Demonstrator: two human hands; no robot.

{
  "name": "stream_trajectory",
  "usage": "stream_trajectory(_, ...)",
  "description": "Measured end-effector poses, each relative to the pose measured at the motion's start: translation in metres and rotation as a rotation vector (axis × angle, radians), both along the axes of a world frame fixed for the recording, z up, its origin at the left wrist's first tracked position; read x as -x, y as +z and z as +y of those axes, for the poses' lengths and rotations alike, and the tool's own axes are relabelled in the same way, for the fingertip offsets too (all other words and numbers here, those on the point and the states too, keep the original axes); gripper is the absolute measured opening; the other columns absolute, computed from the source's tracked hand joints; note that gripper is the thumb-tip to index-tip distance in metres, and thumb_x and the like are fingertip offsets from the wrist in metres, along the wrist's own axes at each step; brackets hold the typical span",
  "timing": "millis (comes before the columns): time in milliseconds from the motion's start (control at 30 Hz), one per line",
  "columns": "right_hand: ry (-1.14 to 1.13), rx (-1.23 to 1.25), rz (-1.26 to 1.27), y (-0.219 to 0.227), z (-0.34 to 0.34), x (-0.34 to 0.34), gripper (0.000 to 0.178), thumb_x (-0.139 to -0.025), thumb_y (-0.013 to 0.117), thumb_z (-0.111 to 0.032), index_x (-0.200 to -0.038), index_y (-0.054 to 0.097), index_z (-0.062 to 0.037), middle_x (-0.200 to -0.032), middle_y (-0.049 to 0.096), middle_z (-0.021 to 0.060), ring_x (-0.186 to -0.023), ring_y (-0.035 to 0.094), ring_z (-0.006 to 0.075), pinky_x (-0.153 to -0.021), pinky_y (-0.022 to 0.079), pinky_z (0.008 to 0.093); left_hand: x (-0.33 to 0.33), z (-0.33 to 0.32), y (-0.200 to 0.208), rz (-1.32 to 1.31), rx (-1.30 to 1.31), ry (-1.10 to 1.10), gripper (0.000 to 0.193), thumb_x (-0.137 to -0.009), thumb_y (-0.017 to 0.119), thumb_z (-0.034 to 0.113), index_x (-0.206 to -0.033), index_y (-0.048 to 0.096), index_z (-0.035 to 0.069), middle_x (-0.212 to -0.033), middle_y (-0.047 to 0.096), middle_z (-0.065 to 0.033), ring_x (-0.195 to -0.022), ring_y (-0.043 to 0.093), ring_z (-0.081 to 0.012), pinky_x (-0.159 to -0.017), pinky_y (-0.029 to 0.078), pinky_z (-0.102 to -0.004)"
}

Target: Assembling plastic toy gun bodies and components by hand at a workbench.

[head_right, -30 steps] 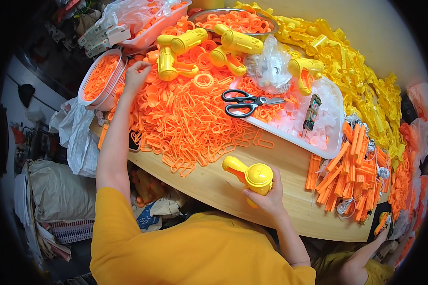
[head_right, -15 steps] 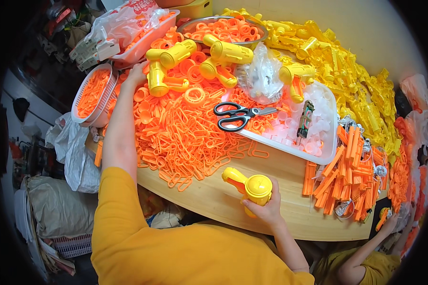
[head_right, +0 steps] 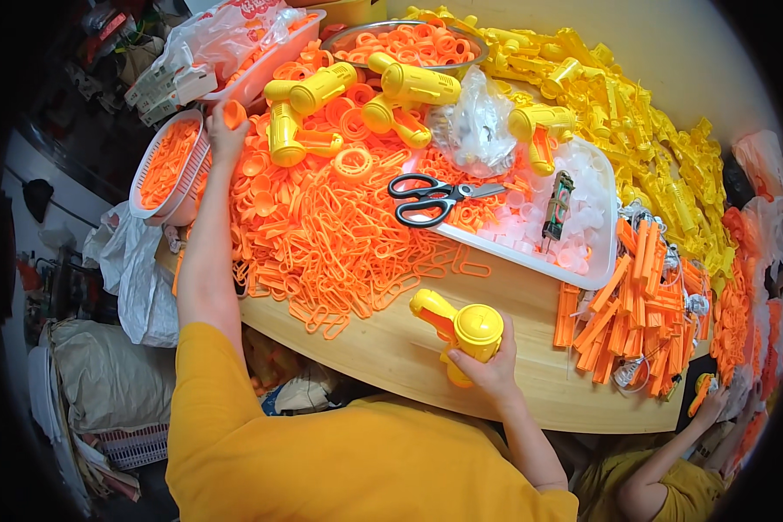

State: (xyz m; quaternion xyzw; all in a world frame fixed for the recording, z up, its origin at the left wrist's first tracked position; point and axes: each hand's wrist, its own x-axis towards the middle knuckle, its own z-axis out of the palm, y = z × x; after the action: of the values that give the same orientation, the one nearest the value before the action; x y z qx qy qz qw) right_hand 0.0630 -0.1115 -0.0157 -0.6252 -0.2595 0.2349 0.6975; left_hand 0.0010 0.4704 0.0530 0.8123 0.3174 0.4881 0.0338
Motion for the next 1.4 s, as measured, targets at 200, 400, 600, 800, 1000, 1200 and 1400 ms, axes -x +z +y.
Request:
stream_trajectory(200, 0.001, 0.02, -0.056, -0.001, 0.0, 0.0, 0.064, -0.067, 0.08, -0.008, -0.119, 0.041, -0.0041, -0.107, 0.057, 0.0072, -0.098, 0.058, 0.0164, -0.087, 0.047, 0.0323, -0.014, -0.098, 0.058, -0.075, -0.152, -0.263, 0.053, -0.074, 0.071, 0.01, -0.122, 0.05, 0.009, -0.115, 0.054, -0.0133, -0.109, 0.052, -0.0289, -0.094, 0.042, -0.037)
stream_trajectory(400, 0.061, 0.057, -0.128, 0.002, 0.003, 0.003, 0.066, -0.066, 0.079, -0.007, -0.119, 0.04, -0.0044, -0.105, 0.055, 0.0051, -0.098, 0.056, 0.0152, -0.089, 0.046, 0.0319, -0.049, -0.179, 0.056, 0.361, 0.066, -0.769, 0.054, -0.075, 0.07, 0.009, -0.125, 0.048, 0.011, -0.12, 0.051, -0.014, -0.115, 0.049, -0.0301, -0.098, 0.04, -0.0373)
stream_trajectory(600, 0.084, 0.073, -0.271, 0.001, 0.002, 0.009, 0.068, -0.065, 0.08, -0.006, -0.12, 0.04, -0.0041, -0.105, 0.056, 0.0056, -0.097, 0.056, 0.0153, -0.088, 0.046, 0.0317, -0.084, -0.193, 0.029, 0.586, 0.261, -0.726, 0.06, -0.076, 0.073, 0.023, -0.129, 0.046, 0.015, -0.118, 0.048, -0.0174, -0.113, 0.048, -0.0336, -0.097, 0.04, -0.0384)
stream_trajectory(800, 0.04, 0.032, -0.366, -0.005, 0.001, 0.007, 0.069, -0.064, 0.083, -0.01, -0.119, 0.042, -0.003, -0.1, 0.061, 0.0099, -0.09, 0.062, 0.0197, -0.081, 0.049, 0.0315, -0.079, -0.198, 0.028, 0.606, 0.308, -0.737, 0.057, -0.076, 0.073, 0.032, -0.127, 0.053, 0.015, -0.12, 0.049, -0.0166, -0.114, 0.048, -0.0338, -0.097, 0.041, -0.0393)
stream_trajectory(1000, 0.048, 0.031, -0.423, 0.002, 0.003, 0.008, 0.07, -0.064, 0.084, -0.011, -0.12, 0.042, -0.0034, -0.101, 0.06, 0.0098, -0.091, 0.061, 0.02, -0.081, 0.049, 0.0319, -0.074, -0.2, 0.02, 0.557, -0.15, -0.658, 0.034, -0.076, 0.07, 0.031, -0.103, 0.067, 0.011, -0.119, 0.053, -0.0145, -0.115, 0.049, -0.0313, -0.096, 0.04, -0.0439)
stream_trajectory(1200, 0.057, 0.028, -0.406, 0.002, 0.001, 0.009, 0.07, -0.064, 0.082, -0.008, -0.121, 0.042, -0.0035, -0.104, 0.057, 0.0088, -0.094, 0.059, 0.0185, -0.084, 0.047, 0.0319, -0.083, -0.223, 0.023, 0.654, -0.236, -0.523, 0.021, -0.07, 0.064, 0.019, -0.088, 0.07, 0.009, -0.115, 0.055, -0.0133, -0.114, 0.048, -0.0278, -0.094, 0.034, -0.0491)
stream_trajectory(1400, 0.073, 0.048, -0.376, 0.004, 0.001, 0.009, 0.07, -0.063, 0.081, -0.006, -0.121, 0.042, -0.0032, -0.105, 0.055, 0.0086, -0.096, 0.057, 0.0175, -0.085, 0.047, 0.0321, -0.083, -0.224, 0.016, 0.598, -0.291, -0.505, 0.017, -0.075, 0.068, 0.022, -0.088, 0.067, 0.011, -0.115, 0.056, -0.0085, -0.114, 0.047, -0.026, -0.096, 0.032, -0.0469)
